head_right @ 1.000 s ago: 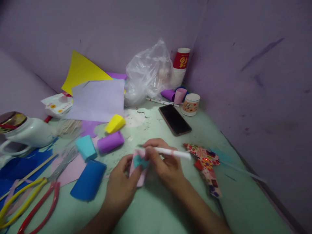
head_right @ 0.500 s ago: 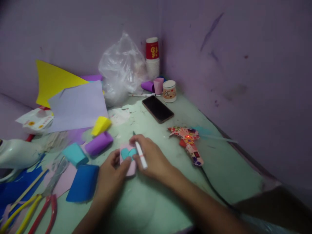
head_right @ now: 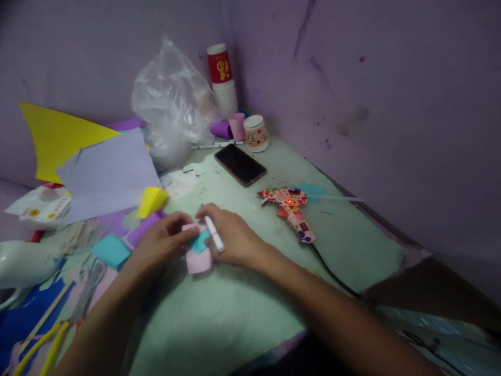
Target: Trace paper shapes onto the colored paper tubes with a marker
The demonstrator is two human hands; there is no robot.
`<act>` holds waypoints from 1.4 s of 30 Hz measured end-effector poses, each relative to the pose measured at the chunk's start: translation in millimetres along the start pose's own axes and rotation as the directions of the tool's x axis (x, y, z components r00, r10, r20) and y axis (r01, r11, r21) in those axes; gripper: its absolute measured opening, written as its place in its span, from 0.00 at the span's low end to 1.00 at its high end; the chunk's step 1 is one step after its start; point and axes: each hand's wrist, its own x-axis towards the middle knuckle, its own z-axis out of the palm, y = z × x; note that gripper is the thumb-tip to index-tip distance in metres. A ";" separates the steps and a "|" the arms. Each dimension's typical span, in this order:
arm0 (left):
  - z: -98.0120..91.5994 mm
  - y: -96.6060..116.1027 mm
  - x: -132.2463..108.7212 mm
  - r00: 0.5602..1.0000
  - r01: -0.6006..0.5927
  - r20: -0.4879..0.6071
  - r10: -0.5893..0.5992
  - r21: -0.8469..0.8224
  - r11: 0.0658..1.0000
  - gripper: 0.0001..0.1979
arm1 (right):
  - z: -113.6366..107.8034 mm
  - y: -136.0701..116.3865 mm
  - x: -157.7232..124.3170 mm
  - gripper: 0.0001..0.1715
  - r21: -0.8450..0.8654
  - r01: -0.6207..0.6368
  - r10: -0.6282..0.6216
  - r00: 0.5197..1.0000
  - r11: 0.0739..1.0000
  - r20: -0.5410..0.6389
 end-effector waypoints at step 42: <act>0.8 -7.2 7.2 0.996 -0.069 -0.046 0.078 0.181 0.981 0.09 | 32.3 -7.7 -19.1 0.05 0.322 0.174 -0.037 0.919 0.930 -0.392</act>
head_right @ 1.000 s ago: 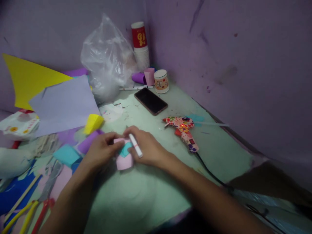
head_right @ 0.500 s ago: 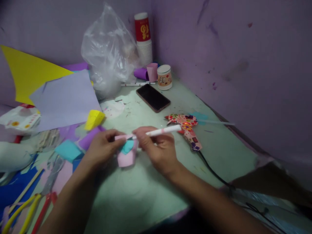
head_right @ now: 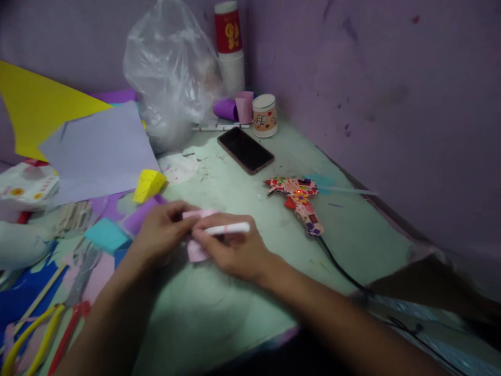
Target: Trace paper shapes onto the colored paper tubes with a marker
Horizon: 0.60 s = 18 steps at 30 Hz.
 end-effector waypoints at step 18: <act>-1.6 2.6 -0.7 1.000 0.028 0.005 -0.028 -0.036 0.999 0.07 | -5.0 -4.1 0.4 0.07 -0.099 -0.027 0.034 0.997 0.995 0.071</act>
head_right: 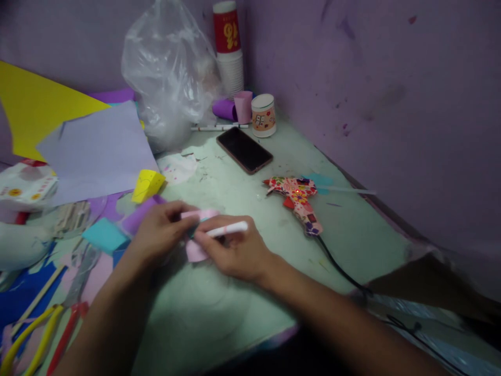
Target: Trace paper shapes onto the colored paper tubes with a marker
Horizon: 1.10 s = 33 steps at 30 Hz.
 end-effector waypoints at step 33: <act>-0.5 4.4 -0.7 1.000 0.016 0.001 -0.016 0.008 1.000 0.08 | -12.8 0.1 -0.5 0.08 0.084 -0.091 0.100 0.988 0.992 -0.117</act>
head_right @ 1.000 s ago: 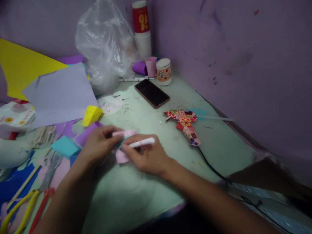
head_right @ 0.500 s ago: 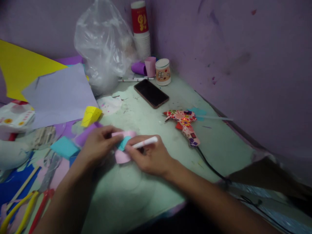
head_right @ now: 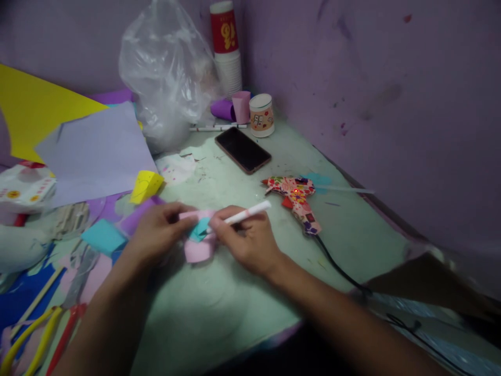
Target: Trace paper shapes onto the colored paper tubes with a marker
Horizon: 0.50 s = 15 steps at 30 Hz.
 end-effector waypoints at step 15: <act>-0.1 -0.2 -0.6 1.000 -0.005 0.023 0.006 -0.052 0.999 0.09 | -2.8 12.2 6.4 0.13 -0.108 0.025 -0.028 0.999 0.994 -0.029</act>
